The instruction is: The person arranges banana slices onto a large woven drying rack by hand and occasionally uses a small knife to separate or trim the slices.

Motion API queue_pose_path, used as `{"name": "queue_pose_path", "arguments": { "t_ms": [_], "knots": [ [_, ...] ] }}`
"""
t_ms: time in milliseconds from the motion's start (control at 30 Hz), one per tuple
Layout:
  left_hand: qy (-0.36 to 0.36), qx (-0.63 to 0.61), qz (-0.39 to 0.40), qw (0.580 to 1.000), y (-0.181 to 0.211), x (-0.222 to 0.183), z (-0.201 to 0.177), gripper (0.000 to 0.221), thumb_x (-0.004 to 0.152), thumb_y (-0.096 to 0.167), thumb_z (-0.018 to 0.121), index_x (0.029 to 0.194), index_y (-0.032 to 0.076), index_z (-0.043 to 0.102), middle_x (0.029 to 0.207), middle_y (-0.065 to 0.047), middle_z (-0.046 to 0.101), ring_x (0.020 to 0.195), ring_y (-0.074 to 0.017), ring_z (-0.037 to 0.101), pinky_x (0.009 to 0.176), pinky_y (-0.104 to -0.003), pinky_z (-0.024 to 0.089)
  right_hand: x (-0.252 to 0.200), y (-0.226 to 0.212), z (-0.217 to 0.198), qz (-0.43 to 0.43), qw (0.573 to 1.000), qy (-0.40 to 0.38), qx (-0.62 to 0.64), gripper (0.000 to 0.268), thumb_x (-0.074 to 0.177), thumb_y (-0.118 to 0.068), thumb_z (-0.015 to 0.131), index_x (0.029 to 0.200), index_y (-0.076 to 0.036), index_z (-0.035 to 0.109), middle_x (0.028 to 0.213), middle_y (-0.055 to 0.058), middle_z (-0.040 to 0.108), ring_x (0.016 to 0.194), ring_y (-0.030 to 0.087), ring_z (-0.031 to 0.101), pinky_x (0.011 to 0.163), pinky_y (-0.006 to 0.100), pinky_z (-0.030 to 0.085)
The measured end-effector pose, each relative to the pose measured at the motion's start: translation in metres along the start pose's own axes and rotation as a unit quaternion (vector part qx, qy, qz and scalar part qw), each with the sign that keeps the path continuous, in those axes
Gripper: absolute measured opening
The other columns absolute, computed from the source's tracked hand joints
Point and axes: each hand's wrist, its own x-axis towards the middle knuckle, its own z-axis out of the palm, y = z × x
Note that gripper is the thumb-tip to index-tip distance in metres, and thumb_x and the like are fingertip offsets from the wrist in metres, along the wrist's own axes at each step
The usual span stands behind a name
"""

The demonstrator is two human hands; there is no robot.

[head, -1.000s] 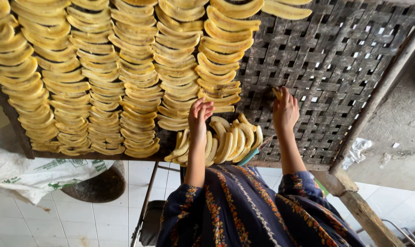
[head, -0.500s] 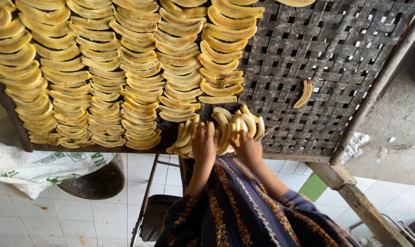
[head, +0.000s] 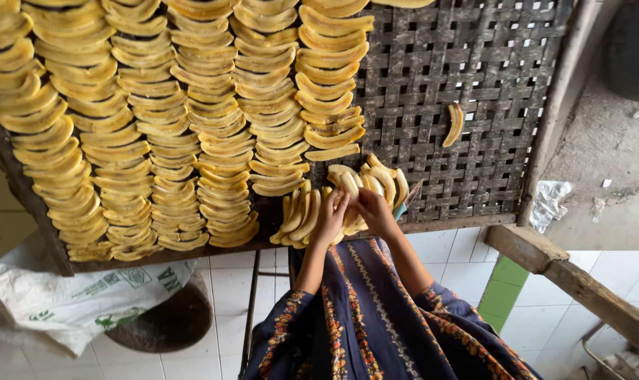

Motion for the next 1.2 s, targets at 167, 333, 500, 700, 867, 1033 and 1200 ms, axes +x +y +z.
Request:
{"name": "queue_pose_path", "arguments": {
  "t_ms": [167, 333, 500, 700, 867, 1033, 1200],
  "knots": [
    [-0.018, -0.077, -0.012, 0.997, 0.018, 0.025, -0.013, 0.048, 0.111, 0.043, 0.048, 0.137, 0.005, 0.061, 0.109, -0.013, 0.067, 0.095, -0.0190, 0.059, 0.083, -0.033, 0.049, 0.054, -0.024, -0.018, -0.144, 0.979, 0.126, -0.072, 0.009, 0.100, -0.002, 0.062, 0.093, -0.002, 0.068, 0.081, 0.005, 0.071, 0.067, 0.012, 0.069, 0.057, 0.026, 0.059],
    [0.050, -0.121, -0.048, 0.990, 0.061, 0.020, -0.054, 0.050, 0.101, 0.040, 0.047, 0.141, 0.010, 0.054, 0.098, -0.004, 0.069, 0.080, -0.0104, 0.069, 0.069, -0.027, 0.059, 0.167, -0.060, -0.098, -0.185, 0.866, 0.320, -0.338, 0.023, 0.108, -0.006, 0.057, 0.130, -0.004, 0.064, 0.098, 0.015, 0.069, 0.083, 0.026, 0.062, 0.074, 0.041, 0.058],
    [0.008, -0.116, -0.008, 0.993, 0.044, -0.009, -0.097, 0.034, 0.106, 0.021, 0.056, 0.129, -0.003, 0.063, 0.088, -0.009, 0.073, 0.075, -0.0166, 0.073, 0.070, -0.031, 0.061, 0.279, -0.069, -0.162, -0.303, 0.648, 0.350, -0.605, 0.058, 0.101, 0.002, 0.055, 0.158, -0.007, 0.047, 0.125, 0.011, 0.063, 0.114, 0.027, 0.059, 0.110, 0.047, 0.048],
    [0.096, -0.187, -0.027, 0.977, 0.008, -0.042, -0.115, 0.032, 0.100, 0.010, 0.054, 0.131, -0.001, 0.059, 0.096, -0.009, 0.071, 0.081, -0.0169, 0.072, 0.071, -0.035, 0.064, 0.320, -0.058, -0.189, -0.395, 0.571, 0.337, -0.636, 0.059, 0.096, -0.002, 0.062, 0.153, -0.005, 0.049, 0.122, 0.014, 0.056, 0.117, 0.033, 0.056, 0.112, 0.054, 0.043],
    [0.108, -0.162, 0.065, 0.979, -0.004, -0.043, -0.119, 0.040, 0.098, 0.005, 0.053, 0.137, 0.000, 0.052, 0.100, -0.010, 0.073, 0.084, -0.0175, 0.075, 0.077, -0.032, 0.065, 0.344, -0.040, -0.189, -0.363, 0.677, 0.346, -0.538, 0.056, 0.104, 0.005, 0.060, 0.154, -0.021, 0.060, 0.114, 0.012, 0.056, 0.101, 0.032, 0.060, 0.085, 0.047, 0.055],
    [0.013, -0.111, 0.146, 0.983, 0.004, -0.007, -0.124, 0.040, 0.100, 0.003, 0.059, 0.138, -0.008, 0.054, 0.102, -0.012, 0.071, 0.087, -0.0193, 0.074, 0.076, -0.032, 0.063, 0.329, -0.042, -0.177, -0.445, 0.638, 0.402, -0.483, 0.049, 0.101, 0.005, 0.062, 0.148, -0.011, 0.060, 0.119, 0.012, 0.057, 0.097, 0.030, 0.065, 0.074, 0.041, 0.059],
    [-0.028, 0.055, 0.173, 0.983, 0.027, 0.041, -0.112, 0.035, 0.093, 0.004, 0.065, 0.124, -0.003, 0.048, 0.105, -0.006, 0.066, 0.086, -0.0147, 0.072, 0.062, -0.029, 0.067, 0.257, -0.079, -0.129, -0.528, 0.717, 0.322, -0.322, 0.042, 0.103, 0.006, 0.054, 0.144, -0.003, 0.053, 0.135, 0.024, 0.056, 0.105, 0.032, 0.067, 0.077, 0.032, 0.065]
  ]
}}
